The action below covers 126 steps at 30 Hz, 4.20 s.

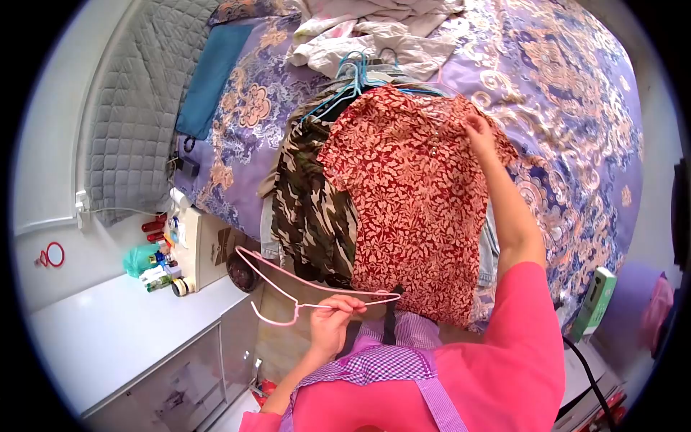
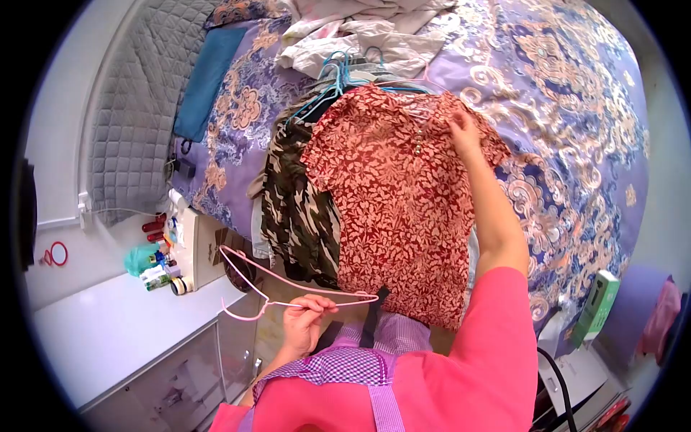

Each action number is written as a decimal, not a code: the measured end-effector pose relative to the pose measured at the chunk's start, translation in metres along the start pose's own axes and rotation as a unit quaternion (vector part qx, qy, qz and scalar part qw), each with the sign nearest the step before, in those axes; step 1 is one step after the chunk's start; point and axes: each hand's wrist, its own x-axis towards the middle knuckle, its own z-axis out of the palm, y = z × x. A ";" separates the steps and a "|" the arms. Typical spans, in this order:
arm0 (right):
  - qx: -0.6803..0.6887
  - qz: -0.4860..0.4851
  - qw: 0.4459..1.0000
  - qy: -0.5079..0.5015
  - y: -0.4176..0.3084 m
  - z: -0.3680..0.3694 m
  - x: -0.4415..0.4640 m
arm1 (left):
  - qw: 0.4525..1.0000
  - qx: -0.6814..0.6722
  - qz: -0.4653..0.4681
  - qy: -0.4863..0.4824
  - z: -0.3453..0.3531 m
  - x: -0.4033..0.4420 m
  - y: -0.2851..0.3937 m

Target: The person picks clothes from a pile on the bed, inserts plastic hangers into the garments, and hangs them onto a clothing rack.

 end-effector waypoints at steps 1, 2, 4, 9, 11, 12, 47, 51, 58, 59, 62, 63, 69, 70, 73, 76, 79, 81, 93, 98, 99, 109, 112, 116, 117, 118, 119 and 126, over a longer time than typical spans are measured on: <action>-0.079 -0.015 0.996 0.042 -0.005 -0.001 0.006 | 1.000 -0.011 -0.004 0.020 -0.002 0.002 -0.001; -0.163 -0.039 0.984 0.054 0.004 -0.006 0.018 | 0.999 -0.021 -0.008 0.041 -0.003 0.003 -0.001; -0.292 -0.024 0.955 0.052 -0.003 -0.007 0.030 | 0.997 -0.031 -0.010 0.072 -0.004 0.004 -0.002; -0.407 0.061 0.911 -0.001 -0.016 -0.002 0.056 | 0.994 0.014 -0.002 0.112 -0.014 0.000 -0.007; -0.432 0.073 0.899 0.003 0.002 -0.002 0.074 | 0.992 0.030 0.014 0.118 -0.019 -0.003 -0.006; -0.454 0.084 0.887 -0.007 0.003 -0.002 0.077 | 0.992 0.027 0.019 0.120 -0.025 -0.004 -0.007; 0.073 -0.345 0.884 -0.308 -0.363 -0.009 -0.364 | 0.920 -0.064 0.372 0.107 -0.105 -0.221 0.108; 0.051 -0.355 0.847 -0.392 -0.402 0.030 -0.466 | 0.918 -0.054 0.376 0.118 -0.143 -0.307 0.104; 0.056 -0.335 0.824 -0.454 -0.407 0.101 -0.613 | 0.890 -0.074 0.424 0.150 -0.228 -0.438 0.060; 0.051 -0.340 0.815 -0.467 -0.408 0.109 -0.631 | 0.891 -0.076 0.422 0.150 -0.235 -0.455 0.056; 0.009 -0.356 0.786 -0.506 -0.418 0.136 -0.674 | 0.881 -0.082 0.422 0.198 -0.259 -0.499 0.052; 0.012 -0.358 0.763 -0.538 -0.421 0.147 -0.680 | 0.872 -0.084 0.433 0.213 -0.266 -0.513 0.054; -0.078 -0.547 0.613 -0.565 -0.442 0.203 -0.702 | 0.818 -0.084 0.499 0.274 -0.291 -0.588 0.068; -0.077 -0.537 0.606 -0.582 -0.443 0.213 -0.700 | 0.812 -0.089 0.499 0.288 -0.292 -0.597 0.070; -0.075 -0.534 0.572 -0.617 -0.441 0.244 -0.700 | 0.790 -0.098 0.511 0.324 -0.291 -0.614 0.076; -0.062 -0.573 0.548 -0.606 -0.437 0.277 -0.695 | 0.766 -0.089 0.534 0.347 -0.299 -0.624 0.080; -0.039 -0.647 0.500 -0.574 -0.447 0.298 -0.706 | 0.742 -0.082 0.538 0.390 -0.296 -0.630 0.084; -0.020 -0.648 0.487 -0.585 -0.454 0.306 -0.719 | 0.728 -0.078 0.542 0.413 -0.295 -0.634 0.087; 0.142 -0.245 0.514 -0.810 -0.453 0.370 -0.779 | 0.668 -0.074 0.567 0.477 -0.317 -0.649 0.071; 0.168 -0.165 0.486 -0.842 -0.446 0.394 -0.815 | 0.632 -0.078 0.542 0.549 -0.323 -0.658 0.044; 0.179 -0.152 0.469 -0.851 -0.449 0.396 -0.826 | 0.625 -0.088 0.529 0.567 -0.323 -0.664 0.039; 0.128 -0.175 0.361 -0.907 -0.443 0.443 -0.888 | 0.568 -0.120 0.544 0.606 -0.352 -0.704 0.000; 0.110 -0.181 0.300 -0.930 -0.443 0.458 -0.901 | 0.580 -0.126 0.554 0.584 -0.360 -0.715 -0.006; 0.101 -0.153 0.300 -0.936 -0.439 0.453 -0.918 | 0.575 -0.112 0.585 0.561 -0.380 -0.728 -0.007; 0.060 -0.131 0.271 -0.952 -0.443 0.452 -0.923 | 0.577 -0.108 0.586 0.558 -0.385 -0.734 -0.004; 0.038 -0.125 0.259 -0.957 -0.449 0.451 -0.932 | 0.578 -0.090 0.582 0.564 -0.394 -0.740 -0.001; 0.014 -0.120 0.248 -0.961 -0.452 0.444 -0.950 | 0.579 -0.079 0.567 0.580 -0.399 -0.751 0.001; 0.079 -0.064 0.345 -0.933 -0.446 0.426 -1.076 | 0.546 -0.048 0.569 0.613 -0.446 -0.838 -0.022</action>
